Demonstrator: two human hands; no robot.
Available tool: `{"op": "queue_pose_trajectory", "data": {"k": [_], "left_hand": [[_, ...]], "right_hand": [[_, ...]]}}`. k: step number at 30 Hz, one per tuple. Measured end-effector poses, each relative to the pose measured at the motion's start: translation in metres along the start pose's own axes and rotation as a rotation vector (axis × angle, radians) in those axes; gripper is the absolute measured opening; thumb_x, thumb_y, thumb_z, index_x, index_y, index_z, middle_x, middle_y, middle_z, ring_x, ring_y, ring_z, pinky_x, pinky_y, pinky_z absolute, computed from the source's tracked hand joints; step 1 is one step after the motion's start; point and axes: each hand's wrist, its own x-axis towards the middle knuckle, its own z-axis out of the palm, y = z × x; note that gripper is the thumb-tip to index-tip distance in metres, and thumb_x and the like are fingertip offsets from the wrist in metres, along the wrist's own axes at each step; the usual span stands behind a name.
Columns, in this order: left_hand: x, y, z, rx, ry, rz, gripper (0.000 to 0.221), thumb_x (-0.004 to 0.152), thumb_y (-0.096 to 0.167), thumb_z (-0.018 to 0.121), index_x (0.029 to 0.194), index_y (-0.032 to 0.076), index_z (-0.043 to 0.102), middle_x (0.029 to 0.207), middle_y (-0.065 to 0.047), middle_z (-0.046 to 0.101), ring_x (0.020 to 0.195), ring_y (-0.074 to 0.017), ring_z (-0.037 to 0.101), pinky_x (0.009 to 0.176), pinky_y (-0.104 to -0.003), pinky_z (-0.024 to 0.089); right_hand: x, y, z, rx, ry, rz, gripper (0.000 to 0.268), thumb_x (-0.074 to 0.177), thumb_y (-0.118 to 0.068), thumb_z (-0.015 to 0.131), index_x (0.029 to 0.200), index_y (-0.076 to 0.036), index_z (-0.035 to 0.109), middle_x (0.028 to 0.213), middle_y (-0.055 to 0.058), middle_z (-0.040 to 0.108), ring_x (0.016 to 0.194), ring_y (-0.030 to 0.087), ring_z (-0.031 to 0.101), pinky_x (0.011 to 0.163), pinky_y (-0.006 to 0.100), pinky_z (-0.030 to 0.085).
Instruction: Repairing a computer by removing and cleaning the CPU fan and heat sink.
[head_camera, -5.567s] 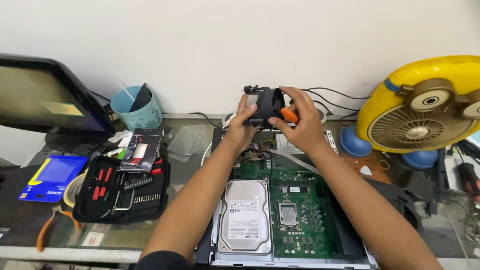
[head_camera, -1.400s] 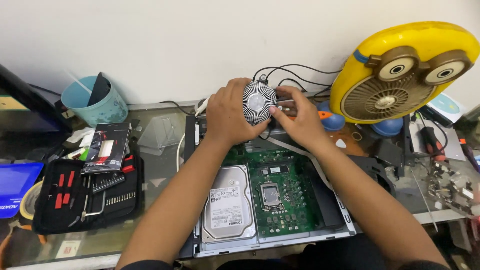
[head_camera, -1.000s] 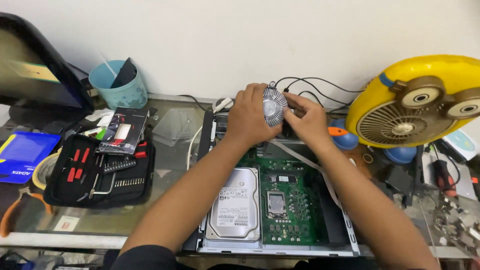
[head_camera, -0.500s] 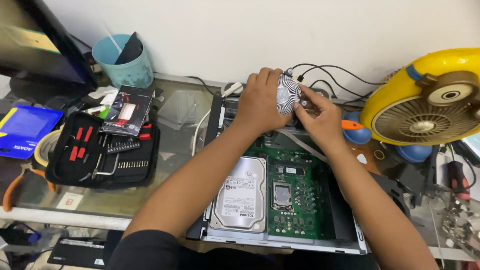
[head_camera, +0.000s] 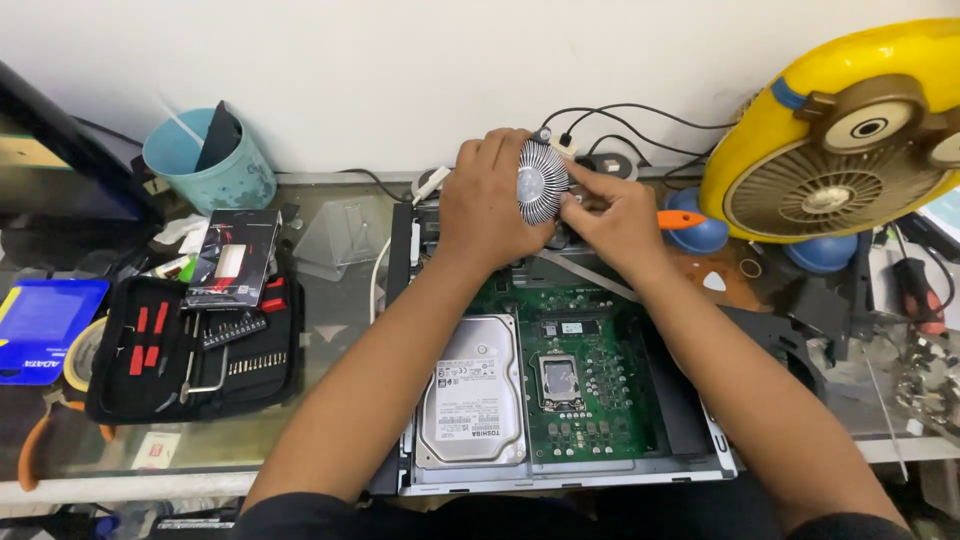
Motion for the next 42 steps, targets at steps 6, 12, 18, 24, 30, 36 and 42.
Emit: {"op": "queue_pose_trajectory", "data": {"k": [6,12,18,24,30,36,42], "left_hand": [[0.001,-0.003,-0.001,-0.013,0.051,0.030,0.089,0.056,0.033,0.091,0.133,0.003,0.058,0.119,-0.018,0.065,0.111,-0.0369,0.063,0.086,-0.053,0.059],[0.002,-0.007,-0.004,-0.054,0.063,0.032,0.088,0.057,0.033,0.091,0.133,0.005,0.057,0.119,-0.016,0.065,0.112,-0.0349,0.063,0.090,-0.050,0.059],[0.003,-0.014,0.001,-0.067,0.079,0.036,0.094,0.053,0.027,0.093,0.136,0.005,0.054,0.122,-0.015,0.058,0.113,-0.0377,0.061,0.093,-0.051,0.059],[0.002,-0.019,0.004,-0.041,0.055,0.087,0.091,0.055,0.025,0.092,0.134,0.003,0.053,0.119,-0.016,0.057,0.115,-0.0372,0.060,0.100,-0.047,0.056],[0.004,-0.022,0.000,-0.053,-0.022,0.112,0.091,0.053,0.030,0.088,0.133,0.005,0.054,0.118,-0.015,0.060,0.116,-0.0361,0.061,0.097,-0.048,0.056],[0.004,-0.019,-0.002,-0.050,-0.008,0.117,0.087,0.053,0.030,0.085,0.131,0.006,0.056,0.117,-0.014,0.062,0.114,-0.0348,0.062,0.093,-0.047,0.057],[0.003,-0.016,-0.002,-0.075,0.027,0.110,0.085,0.054,0.030,0.085,0.130,0.006,0.056,0.116,-0.013,0.063,0.113,-0.0352,0.062,0.092,-0.047,0.057]], "right_hand": [[0.000,0.000,0.001,0.070,-0.025,-0.008,0.043,0.088,0.001,0.075,0.129,-0.008,0.070,0.094,0.022,0.075,0.085,0.022,0.075,0.071,0.031,0.065],[-0.003,-0.023,0.000,0.153,-0.090,-0.020,0.041,0.093,0.005,0.069,0.133,-0.003,0.066,0.104,0.027,0.072,0.093,0.027,0.074,0.077,0.038,0.065],[0.024,-0.055,-0.011,-0.214,-0.116,-0.215,0.043,0.091,-0.020,0.083,0.131,-0.009,0.070,0.108,0.020,0.070,0.097,0.036,0.073,0.074,0.043,0.062],[0.057,-0.079,-0.002,-0.290,-0.297,-0.319,0.033,0.090,-0.006,0.076,0.122,-0.002,0.073,0.107,0.026,0.072,0.096,0.044,0.073,0.073,0.046,0.062],[0.053,-0.033,0.001,-0.160,-0.198,-0.374,0.025,0.096,-0.005,0.073,0.120,-0.003,0.075,0.101,0.022,0.075,0.093,0.037,0.075,0.073,0.040,0.062],[0.052,-0.021,0.003,-0.212,-0.171,-0.396,0.020,0.103,-0.011,0.068,0.122,-0.006,0.074,0.098,0.019,0.076,0.093,0.034,0.075,0.072,0.039,0.062],[0.049,-0.027,0.008,-0.289,-0.152,-0.435,0.021,0.109,-0.015,0.058,0.123,-0.007,0.071,0.097,0.018,0.075,0.095,0.038,0.073,0.077,0.046,0.060]]}}
